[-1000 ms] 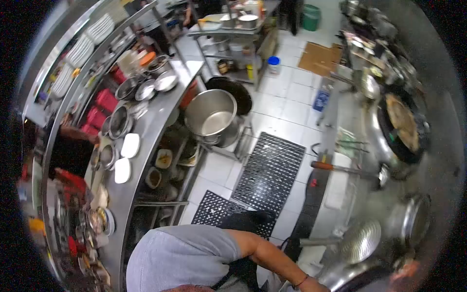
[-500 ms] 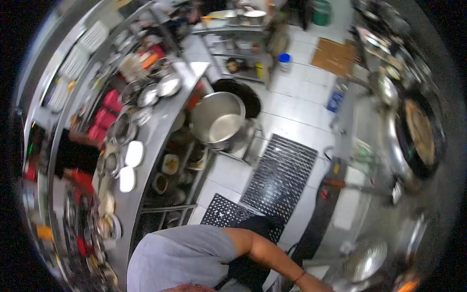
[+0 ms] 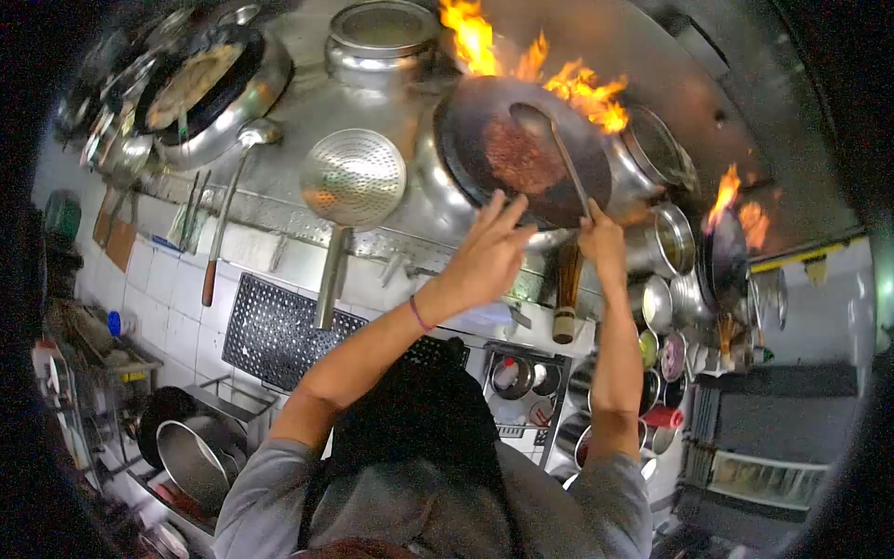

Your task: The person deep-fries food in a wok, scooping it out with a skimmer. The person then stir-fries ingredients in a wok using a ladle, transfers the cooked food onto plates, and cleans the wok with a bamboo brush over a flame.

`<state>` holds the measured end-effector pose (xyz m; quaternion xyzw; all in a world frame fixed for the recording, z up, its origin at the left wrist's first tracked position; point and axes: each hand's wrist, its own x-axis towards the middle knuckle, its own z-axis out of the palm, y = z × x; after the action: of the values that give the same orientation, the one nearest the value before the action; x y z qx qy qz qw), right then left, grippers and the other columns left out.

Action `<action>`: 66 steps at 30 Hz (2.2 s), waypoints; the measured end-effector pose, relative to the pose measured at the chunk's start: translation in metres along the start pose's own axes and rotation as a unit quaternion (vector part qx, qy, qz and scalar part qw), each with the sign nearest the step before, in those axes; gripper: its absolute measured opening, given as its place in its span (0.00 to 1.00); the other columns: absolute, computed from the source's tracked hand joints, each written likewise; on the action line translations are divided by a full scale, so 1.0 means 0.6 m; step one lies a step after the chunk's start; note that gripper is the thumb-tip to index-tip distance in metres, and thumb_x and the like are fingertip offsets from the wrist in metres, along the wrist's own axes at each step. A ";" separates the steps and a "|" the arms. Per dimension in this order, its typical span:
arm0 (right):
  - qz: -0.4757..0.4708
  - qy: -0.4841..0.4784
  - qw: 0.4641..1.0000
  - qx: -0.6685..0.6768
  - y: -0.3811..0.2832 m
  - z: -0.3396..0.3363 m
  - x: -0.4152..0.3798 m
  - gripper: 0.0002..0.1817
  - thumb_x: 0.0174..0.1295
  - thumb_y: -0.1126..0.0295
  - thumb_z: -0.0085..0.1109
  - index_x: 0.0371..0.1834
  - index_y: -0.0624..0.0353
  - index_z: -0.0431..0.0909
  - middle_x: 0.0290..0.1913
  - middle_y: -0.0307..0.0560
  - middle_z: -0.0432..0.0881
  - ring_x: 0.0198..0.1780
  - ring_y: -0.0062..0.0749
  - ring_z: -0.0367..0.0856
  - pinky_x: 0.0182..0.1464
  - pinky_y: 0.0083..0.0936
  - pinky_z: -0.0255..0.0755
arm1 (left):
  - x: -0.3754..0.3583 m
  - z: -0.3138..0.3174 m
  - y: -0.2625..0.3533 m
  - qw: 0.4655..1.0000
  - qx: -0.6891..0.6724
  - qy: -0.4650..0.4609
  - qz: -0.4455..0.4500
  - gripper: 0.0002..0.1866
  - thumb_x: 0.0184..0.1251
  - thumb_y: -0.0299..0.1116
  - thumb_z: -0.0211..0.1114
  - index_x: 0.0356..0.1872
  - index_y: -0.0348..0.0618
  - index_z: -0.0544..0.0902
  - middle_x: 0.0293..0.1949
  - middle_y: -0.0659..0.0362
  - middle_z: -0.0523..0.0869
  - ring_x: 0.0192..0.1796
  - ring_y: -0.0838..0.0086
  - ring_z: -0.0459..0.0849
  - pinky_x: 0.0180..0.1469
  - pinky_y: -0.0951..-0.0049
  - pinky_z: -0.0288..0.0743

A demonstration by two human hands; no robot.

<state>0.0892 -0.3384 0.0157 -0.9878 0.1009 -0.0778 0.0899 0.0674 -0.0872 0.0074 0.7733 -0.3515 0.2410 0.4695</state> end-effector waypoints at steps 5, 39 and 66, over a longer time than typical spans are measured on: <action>0.029 -0.013 0.998 -0.047 -0.015 -0.037 -0.098 0.25 0.62 0.65 0.54 0.65 0.48 0.68 0.35 0.68 0.81 0.41 0.64 0.80 0.43 0.51 0.74 | 0.057 0.069 -0.056 0.988 0.061 -0.116 -0.080 0.10 0.57 0.28 0.61 0.38 0.36 0.84 0.45 0.43 0.82 0.52 0.49 0.78 0.54 0.57 0.72; 0.035 -0.056 0.998 -0.018 0.094 -0.128 -0.143 0.24 0.61 0.67 0.57 0.63 0.41 0.72 0.41 0.66 0.80 0.45 0.61 0.79 0.47 0.46 0.73 | -0.004 0.019 -0.018 0.962 0.124 -0.236 -0.066 0.18 0.57 0.43 0.56 0.15 0.43 0.84 0.22 0.44 0.83 0.28 0.51 0.85 0.36 0.51 0.78; 0.031 0.052 0.998 -0.032 0.026 -0.125 -0.113 0.22 0.63 0.64 0.55 0.63 0.41 0.72 0.35 0.65 0.81 0.40 0.60 0.81 0.43 0.48 0.74 | 0.015 0.053 -0.046 0.962 0.121 -0.223 -0.099 0.18 0.58 0.44 0.56 0.16 0.46 0.84 0.22 0.47 0.84 0.27 0.51 0.84 0.34 0.53 0.78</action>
<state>0.0076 -0.3510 0.0761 -0.9811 0.1383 -0.1230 0.0556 0.0957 -0.1099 -0.0156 0.8895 -0.3369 0.0555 0.3038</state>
